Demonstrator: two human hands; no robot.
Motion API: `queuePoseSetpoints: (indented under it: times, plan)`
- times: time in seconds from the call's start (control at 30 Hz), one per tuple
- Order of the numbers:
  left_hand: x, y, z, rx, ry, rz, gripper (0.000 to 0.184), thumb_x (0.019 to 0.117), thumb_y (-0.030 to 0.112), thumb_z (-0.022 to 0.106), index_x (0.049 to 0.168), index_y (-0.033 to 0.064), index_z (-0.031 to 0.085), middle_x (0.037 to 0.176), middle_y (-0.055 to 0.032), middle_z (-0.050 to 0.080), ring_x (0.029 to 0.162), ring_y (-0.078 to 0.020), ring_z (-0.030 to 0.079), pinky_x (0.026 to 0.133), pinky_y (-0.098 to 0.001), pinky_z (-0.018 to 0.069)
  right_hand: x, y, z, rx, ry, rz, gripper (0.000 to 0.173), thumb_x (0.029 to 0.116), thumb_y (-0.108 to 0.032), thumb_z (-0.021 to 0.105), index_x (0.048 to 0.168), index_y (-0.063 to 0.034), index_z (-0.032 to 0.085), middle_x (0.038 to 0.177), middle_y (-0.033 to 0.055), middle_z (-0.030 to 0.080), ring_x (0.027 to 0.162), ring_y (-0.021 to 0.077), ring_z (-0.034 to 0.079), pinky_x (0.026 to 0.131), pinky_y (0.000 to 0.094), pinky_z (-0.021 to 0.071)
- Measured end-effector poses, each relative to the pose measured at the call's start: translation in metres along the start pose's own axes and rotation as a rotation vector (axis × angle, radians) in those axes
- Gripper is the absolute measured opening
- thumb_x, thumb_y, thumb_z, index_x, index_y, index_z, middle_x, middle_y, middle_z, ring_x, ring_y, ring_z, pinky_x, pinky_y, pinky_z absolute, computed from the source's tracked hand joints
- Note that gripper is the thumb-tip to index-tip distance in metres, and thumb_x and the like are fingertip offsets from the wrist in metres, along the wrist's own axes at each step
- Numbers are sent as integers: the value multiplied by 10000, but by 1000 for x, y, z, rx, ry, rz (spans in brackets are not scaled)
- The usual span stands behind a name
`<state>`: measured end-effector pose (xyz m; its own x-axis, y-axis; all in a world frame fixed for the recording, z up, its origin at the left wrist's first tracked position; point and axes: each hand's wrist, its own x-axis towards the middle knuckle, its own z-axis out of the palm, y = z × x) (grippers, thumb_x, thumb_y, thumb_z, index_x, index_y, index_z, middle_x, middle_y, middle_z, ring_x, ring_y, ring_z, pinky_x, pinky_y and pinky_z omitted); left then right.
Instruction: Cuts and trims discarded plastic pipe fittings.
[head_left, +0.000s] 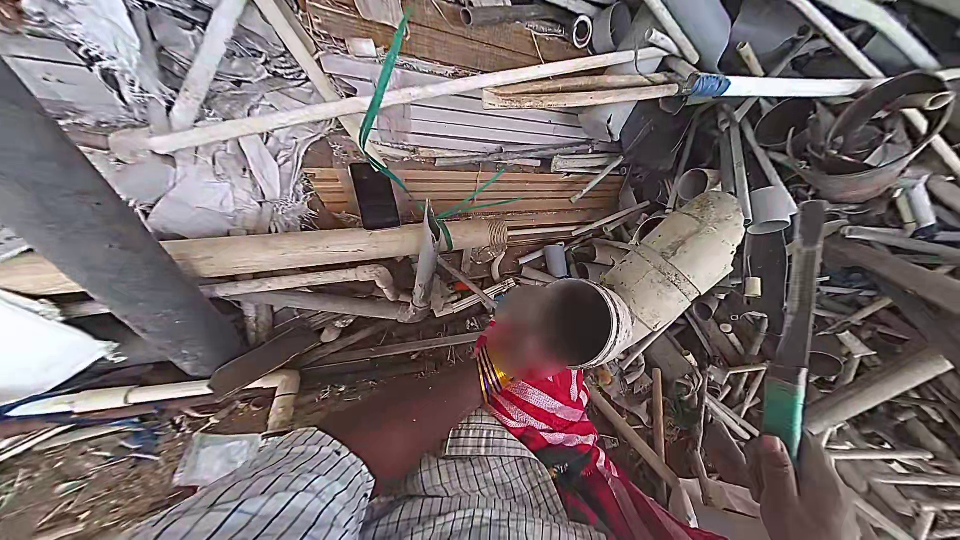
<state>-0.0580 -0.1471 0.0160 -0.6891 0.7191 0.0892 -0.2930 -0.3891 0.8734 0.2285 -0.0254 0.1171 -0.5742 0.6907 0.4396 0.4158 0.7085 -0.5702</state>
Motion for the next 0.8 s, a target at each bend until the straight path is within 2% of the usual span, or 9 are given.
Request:
queuePoseSetpoints:
  times: [0.07,0.13,0.23,0.33,0.43,0.5,0.6,0.7,0.8]
  plan:
    - [-2,-1,-1,7,2,-7,746,789,-95,475,1507,-64,276,1266,-96,608,1085,-25,642,951,-227,540,8,-12,-16,359,203,-87,327,1044,-534,488,1144,-223,480,784,-233,628,597,-91,583,499,129,495]
    - [-2,-2,-1,15,-3,-11,750,789,-94,477,1513,-65,283,1278,-101,602,1090,-21,636,954,-222,534,6,-10,-5,449,297,-181,306,1035,-543,496,1165,-268,459,824,-217,664,635,-67,637,531,132,531]
    - [2,-1,0,19,-19,-20,742,795,-94,474,1511,-81,278,1296,-126,593,1111,-32,629,969,-227,529,-12,12,16,-120,-65,-127,528,1043,-442,489,1096,72,592,658,49,573,520,116,546,501,306,485]
    - [3,1,-2,32,-43,-28,746,798,-87,472,1516,-82,268,1298,-136,590,1109,-40,629,967,-233,527,-4,6,1,-336,-247,-18,598,997,-409,483,1086,156,657,711,202,641,583,255,611,571,442,508]
    - [0,0,-3,26,-42,-33,729,807,-83,470,1515,-52,298,1258,-105,607,1073,-19,637,940,-221,536,8,0,-24,166,86,-131,412,1038,-569,472,1113,-177,575,770,-169,629,590,-72,559,508,143,471]
    - [0,0,-4,30,-48,-23,720,802,-80,471,1505,-53,316,1247,-100,615,1058,-16,643,929,-221,543,5,-3,-13,290,141,-210,290,1047,-565,443,1187,-328,535,882,-222,680,671,-94,622,554,118,511]
    - [3,2,-4,50,-64,-39,733,806,-82,470,1519,-54,300,1301,-135,592,1101,-34,628,960,-234,528,-11,5,4,-243,-185,-117,469,1033,-343,505,1125,105,605,711,127,624,565,211,601,540,396,507]
    - [3,5,-5,56,-67,-36,724,802,-87,468,1510,-60,317,1302,-148,589,1101,-38,627,960,-230,525,-1,0,-5,-376,-268,-22,590,1015,-359,475,1145,197,624,744,235,654,602,287,624,595,479,517]
    - [0,3,-8,62,-67,-27,719,802,-77,476,1502,-69,313,1260,-121,606,1072,-10,632,938,-208,530,6,1,-12,38,47,-153,458,1062,-571,386,1123,-151,559,750,-165,611,598,-86,559,535,157,496]
